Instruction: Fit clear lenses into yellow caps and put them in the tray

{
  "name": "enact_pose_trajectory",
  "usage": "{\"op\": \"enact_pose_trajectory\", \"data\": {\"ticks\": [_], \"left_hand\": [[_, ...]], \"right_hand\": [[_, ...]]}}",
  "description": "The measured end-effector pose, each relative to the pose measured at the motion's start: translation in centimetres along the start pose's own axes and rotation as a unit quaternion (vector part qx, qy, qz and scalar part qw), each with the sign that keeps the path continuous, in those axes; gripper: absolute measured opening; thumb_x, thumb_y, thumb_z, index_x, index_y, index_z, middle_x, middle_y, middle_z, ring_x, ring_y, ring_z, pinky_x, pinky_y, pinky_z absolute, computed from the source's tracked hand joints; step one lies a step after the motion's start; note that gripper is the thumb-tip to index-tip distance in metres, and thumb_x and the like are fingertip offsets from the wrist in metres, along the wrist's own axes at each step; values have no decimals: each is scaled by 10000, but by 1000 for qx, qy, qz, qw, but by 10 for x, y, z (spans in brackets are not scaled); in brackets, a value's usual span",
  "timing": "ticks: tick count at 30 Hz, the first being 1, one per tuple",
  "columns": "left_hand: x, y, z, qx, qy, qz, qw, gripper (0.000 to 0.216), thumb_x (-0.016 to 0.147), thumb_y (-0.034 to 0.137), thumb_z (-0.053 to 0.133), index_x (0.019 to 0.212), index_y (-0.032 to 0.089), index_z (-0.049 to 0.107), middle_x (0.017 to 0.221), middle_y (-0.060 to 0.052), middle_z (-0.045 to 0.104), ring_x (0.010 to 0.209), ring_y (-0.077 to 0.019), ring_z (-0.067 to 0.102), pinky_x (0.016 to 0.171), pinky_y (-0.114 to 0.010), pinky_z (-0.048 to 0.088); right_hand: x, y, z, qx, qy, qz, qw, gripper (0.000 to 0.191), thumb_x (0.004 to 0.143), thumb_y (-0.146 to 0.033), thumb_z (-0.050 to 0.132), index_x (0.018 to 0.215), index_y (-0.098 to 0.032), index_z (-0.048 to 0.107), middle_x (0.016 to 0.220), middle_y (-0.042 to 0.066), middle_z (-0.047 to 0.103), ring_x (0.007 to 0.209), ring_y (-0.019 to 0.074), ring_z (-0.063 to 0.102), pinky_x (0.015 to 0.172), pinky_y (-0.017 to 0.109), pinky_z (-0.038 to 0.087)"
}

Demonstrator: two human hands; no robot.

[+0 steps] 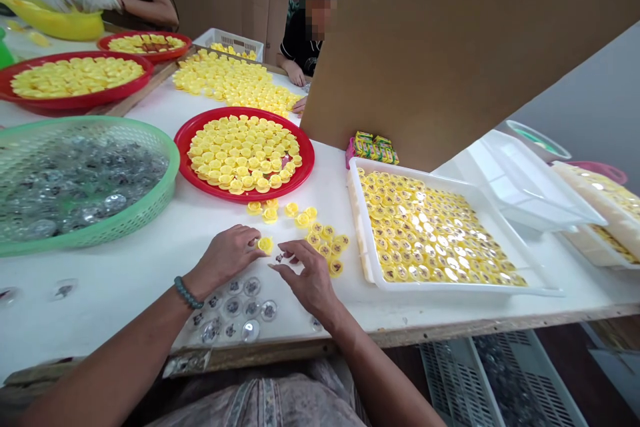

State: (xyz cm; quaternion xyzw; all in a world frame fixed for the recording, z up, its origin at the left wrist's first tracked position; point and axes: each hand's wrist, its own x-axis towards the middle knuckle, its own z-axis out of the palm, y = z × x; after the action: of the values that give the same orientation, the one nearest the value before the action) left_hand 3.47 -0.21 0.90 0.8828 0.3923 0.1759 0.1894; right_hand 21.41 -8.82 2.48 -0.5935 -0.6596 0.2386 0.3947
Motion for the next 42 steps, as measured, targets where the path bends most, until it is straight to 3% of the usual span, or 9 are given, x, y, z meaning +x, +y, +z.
{"op": "enact_pose_trajectory", "data": {"ticks": [3, 7, 13, 18, 23, 26, 30, 36, 42], "left_hand": [[-2, -1, -3, -51, 12, -15, 999, 237, 764, 265, 688, 954, 171, 582, 917, -63, 590, 863, -247, 551, 734, -339, 462], [1, -9, 0, -150, 6, 12, 989, 437, 730, 155, 671, 1147, 192, 547, 1139, -61, 543, 942, -224, 546, 808, -318, 461], [5, -10, 5, -190, -20, 11, 982, 164, 757, 138, 633, 912, 191, 625, 924, -33, 595, 851, -206, 563, 717, -278, 441], [3, -5, 7, -185, -23, -18, 982, 175, 720, 182, 700, 830, 179, 564, 792, -5, 558, 689, -182, 534, 570, -261, 380], [4, -6, 12, -218, -26, -21, 975, 310, 723, 210, 723, 986, 199, 559, 776, 17, 547, 669, -165, 518, 590, -252, 369], [5, -7, 15, -222, -33, 3, 974, 212, 748, 170, 693, 932, 194, 590, 759, 20, 545, 659, -151, 506, 606, -246, 357], [5, -6, 15, -210, -29, 0, 977, 117, 750, 136, 672, 767, 176, 563, 699, 31, 516, 618, -139, 468, 563, -246, 313], [5, -3, 15, -201, -18, -12, 979, 159, 710, 59, 654, 742, 171, 545, 691, 29, 512, 616, -137, 452, 556, -241, 295], [6, -4, 13, -217, -28, -20, 976, 133, 711, 54, 629, 742, 173, 580, 684, 30, 517, 602, -133, 446, 553, -245, 295]], "right_hand": [[0, 5, 0, -11, -4, -6, 1000, 270, 764, -220, 662, 1030, -231, 623, 941, 36, 617, 726, 136, 576, 572, 232, 498], [7, 7, -3, -52, -35, -34, 997, 285, 784, -227, 641, 1069, -236, 618, 986, 49, 617, 800, 157, 592, 479, 206, 462], [21, 12, -4, -111, -72, -83, 988, 281, 796, -239, 640, 1076, -231, 617, 1000, 55, 626, 906, 191, 595, 777, 321, 504], [23, 17, -1, -121, -100, -64, 986, 283, 788, -225, 649, 1070, -220, 620, 982, 48, 630, 878, 181, 603, 768, 297, 494], [24, 15, 2, -128, -119, -45, 984, 269, 794, -193, 630, 1061, -214, 624, 965, 40, 633, 744, 144, 606, 717, 272, 492], [24, 15, 5, -113, -125, -45, 985, 258, 793, -185, 627, 1048, -218, 627, 967, 42, 631, 809, 161, 612, 707, 267, 499], [23, 13, 4, -72, -80, -92, 990, 282, 818, -173, 597, 1092, -237, 599, 1021, 46, 624, 901, 170, 605, 759, 284, 511], [17, -1, -7, -85, 42, -199, 975, 375, 806, -118, 617, 1147, -263, 559, 1041, 41, 628, 960, 169, 587, 840, 310, 496], [16, -2, -13, -92, 35, -203, 974, 373, 808, -119, 617, 1149, -256, 556, 1043, 45, 626, 969, 173, 577, 842, 321, 491]]}}
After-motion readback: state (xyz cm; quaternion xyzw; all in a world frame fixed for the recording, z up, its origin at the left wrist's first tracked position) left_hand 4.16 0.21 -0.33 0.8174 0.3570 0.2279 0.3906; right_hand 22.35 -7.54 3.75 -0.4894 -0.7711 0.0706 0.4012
